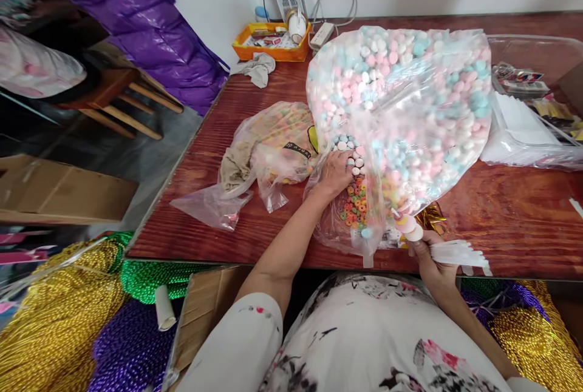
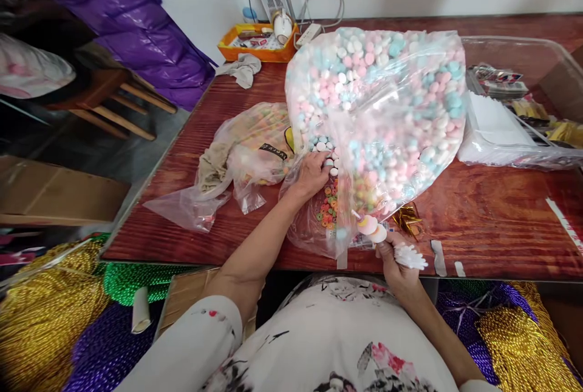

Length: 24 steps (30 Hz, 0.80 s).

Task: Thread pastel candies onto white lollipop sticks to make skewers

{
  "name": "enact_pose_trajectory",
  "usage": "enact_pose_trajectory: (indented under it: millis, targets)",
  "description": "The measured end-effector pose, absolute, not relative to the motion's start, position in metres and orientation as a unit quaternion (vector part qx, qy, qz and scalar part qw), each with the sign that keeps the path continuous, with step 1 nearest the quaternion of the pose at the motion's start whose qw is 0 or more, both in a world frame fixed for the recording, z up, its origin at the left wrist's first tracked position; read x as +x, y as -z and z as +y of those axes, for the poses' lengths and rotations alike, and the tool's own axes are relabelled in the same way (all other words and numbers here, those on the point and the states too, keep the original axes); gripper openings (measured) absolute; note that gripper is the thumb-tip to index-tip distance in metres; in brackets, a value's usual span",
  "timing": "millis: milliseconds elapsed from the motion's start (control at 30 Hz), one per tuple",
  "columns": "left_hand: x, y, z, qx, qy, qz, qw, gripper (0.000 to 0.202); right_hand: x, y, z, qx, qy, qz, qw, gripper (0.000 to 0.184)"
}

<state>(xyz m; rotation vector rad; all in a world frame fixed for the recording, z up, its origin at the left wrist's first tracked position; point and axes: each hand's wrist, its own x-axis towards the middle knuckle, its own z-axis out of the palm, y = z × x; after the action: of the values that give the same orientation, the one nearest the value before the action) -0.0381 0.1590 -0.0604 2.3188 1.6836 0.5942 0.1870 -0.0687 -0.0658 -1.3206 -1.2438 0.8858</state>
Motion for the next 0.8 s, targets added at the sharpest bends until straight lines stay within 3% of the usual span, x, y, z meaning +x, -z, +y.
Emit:
enact_pose_trajectory:
  millis: [67, 200, 300, 567, 800]
  targets:
    - [-0.043, 0.054, 0.150, 0.748, -0.277, 0.572, 0.190, 0.035, 0.186, 0.061, -0.068, -0.557, -0.336, -0.555, 0.518, 0.011]
    - [-0.049, 0.038, 0.107, 0.558, -0.472, 0.480, 0.486, 0.029, 0.182, 0.050, -0.065, -0.549, -0.298, -0.594, 0.507, 0.013]
    - [-0.045, 0.025, 0.068, 0.462, -0.540, 0.419, 0.565, 0.031, 0.174, 0.045, -0.062, -0.532, -0.286, -0.614, 0.508, 0.014]
    - [-0.025, 0.014, 0.022, 0.410, -0.617, 0.400, 0.540, 0.033, 0.161, 0.039, -0.058, -0.513, -0.294, -0.641, 0.490, 0.015]
    - [-0.026, 0.022, 0.020, 0.570, -0.620, 0.409, 0.351, 0.026, 0.163, 0.024, -0.057, -0.490, -0.247, -0.685, 0.479, 0.030]
